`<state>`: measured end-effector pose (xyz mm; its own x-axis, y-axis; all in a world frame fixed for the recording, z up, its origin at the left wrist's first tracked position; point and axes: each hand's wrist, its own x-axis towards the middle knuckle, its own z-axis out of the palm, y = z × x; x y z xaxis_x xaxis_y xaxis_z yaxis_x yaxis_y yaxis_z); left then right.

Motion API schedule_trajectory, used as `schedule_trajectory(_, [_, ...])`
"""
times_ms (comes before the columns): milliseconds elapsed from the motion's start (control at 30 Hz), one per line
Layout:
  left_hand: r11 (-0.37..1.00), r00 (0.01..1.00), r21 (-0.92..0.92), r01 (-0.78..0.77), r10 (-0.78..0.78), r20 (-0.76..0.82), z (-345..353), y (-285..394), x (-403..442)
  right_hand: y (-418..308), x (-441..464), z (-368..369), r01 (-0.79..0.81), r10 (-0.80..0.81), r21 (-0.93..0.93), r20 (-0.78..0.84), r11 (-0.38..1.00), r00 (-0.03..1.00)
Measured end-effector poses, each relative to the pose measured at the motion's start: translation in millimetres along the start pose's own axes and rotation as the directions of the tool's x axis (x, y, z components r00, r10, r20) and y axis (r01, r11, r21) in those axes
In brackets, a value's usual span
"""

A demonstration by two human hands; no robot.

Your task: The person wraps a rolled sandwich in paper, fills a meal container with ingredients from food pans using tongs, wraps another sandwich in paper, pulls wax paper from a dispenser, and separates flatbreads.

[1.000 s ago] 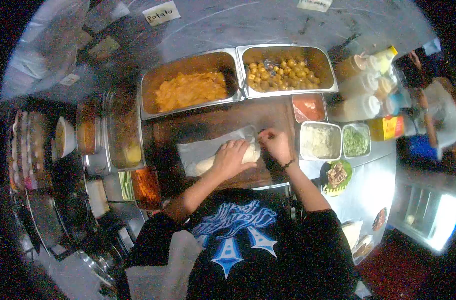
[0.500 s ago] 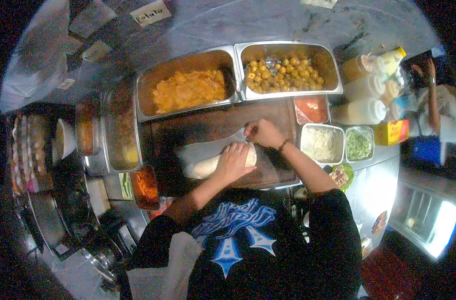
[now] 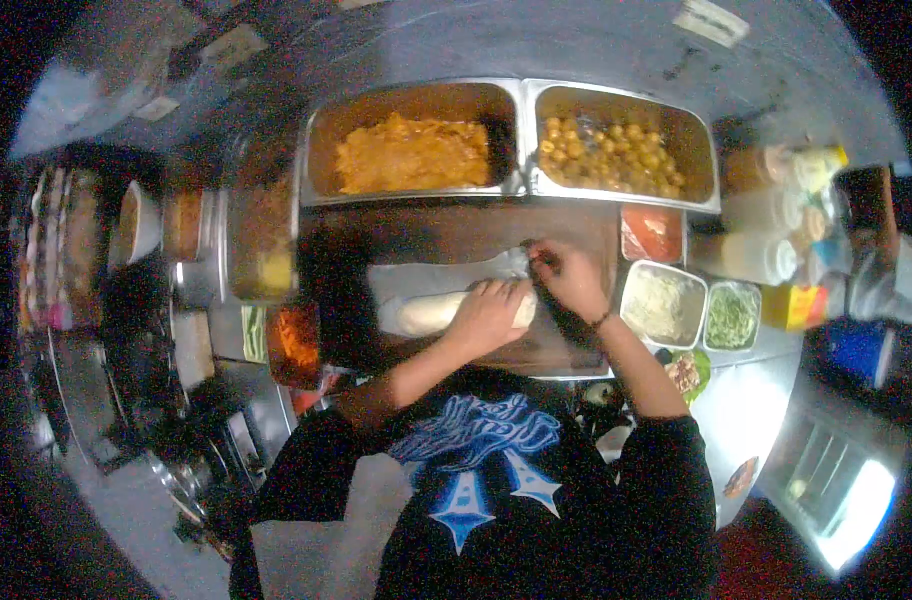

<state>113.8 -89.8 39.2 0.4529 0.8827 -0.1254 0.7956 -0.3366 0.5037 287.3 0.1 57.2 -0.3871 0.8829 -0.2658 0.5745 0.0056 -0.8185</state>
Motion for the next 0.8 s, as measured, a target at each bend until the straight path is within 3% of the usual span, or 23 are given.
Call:
schedule_trajectory(67, [0.999,0.996,0.018,0.039,-0.037,-0.076,-10,4,-9,-14,-17,6,0.229,-0.251,-0.149,-0.143,0.962,0.957])
schedule_trajectory(133, [0.997,0.987,0.019,0.078,-0.074,-0.144,-26,3,-31,-25,-37,8,0.306,-0.335,-0.219,-0.107,0.926,0.936])
schedule_trajectory(200, [0.947,0.903,-0.277,0.16,-0.254,-0.347,-42,-2,-68,-30,-53,17,0.391,-0.409,-0.35,0.025,0.851,0.912])
schedule_trajectory(267, [0.896,0.753,-0.393,0.206,-0.401,-0.521,-19,-24,-116,-46,-54,38,0.511,-0.481,-0.333,0.175,0.792,0.859])
schedule_trajectory(333, [0.484,0.542,-0.82,0.304,-0.796,-0.269,2,-34,-147,-72,-43,69,0.551,-0.481,-0.276,0.284,0.788,0.83])
schedule_trajectory(400, [0.438,0.502,-0.871,0.221,-0.817,-0.283,33,-50,-165,-84,-28,98,0.593,-0.494,-0.285,0.351,0.753,0.796])
schedule_trajectory(467, [-0.131,0.411,-0.991,-0.013,-0.904,0.114,23,-39,-163,-87,-14,122,0.665,-0.492,-0.348,0.468,0.661,0.734])
schedule_trajectory(500, [-0.124,0.478,-0.991,-0.049,-0.874,0.086,15,-37,-160,-77,-8,134,0.672,-0.501,-0.357,0.465,0.649,0.73])
schedule_trajectory(600, [-0.07,0.454,-0.996,-0.059,-0.89,0.036,27,-40,-149,-83,-12,139,0.647,-0.458,-0.306,0.503,0.699,0.733])
schedule_trajectory(667, [-0.121,0.438,-0.981,-0.151,-0.898,0.043,24,-32,-142,-77,-11,143,0.668,-0.479,-0.314,0.501,0.675,0.72])
schedule_trajectory(733, [0.031,0.318,-0.996,-0.084,-0.946,-0.056,24,-26,-137,-77,-11,145,0.694,-0.507,-0.308,0.504,0.651,0.699])
schedule_trajectory(800, [0.082,0.322,-0.996,-0.021,-0.943,-0.084,23,-29,-135,-82,-12,145,0.667,-0.479,-0.336,0.494,0.665,0.726])
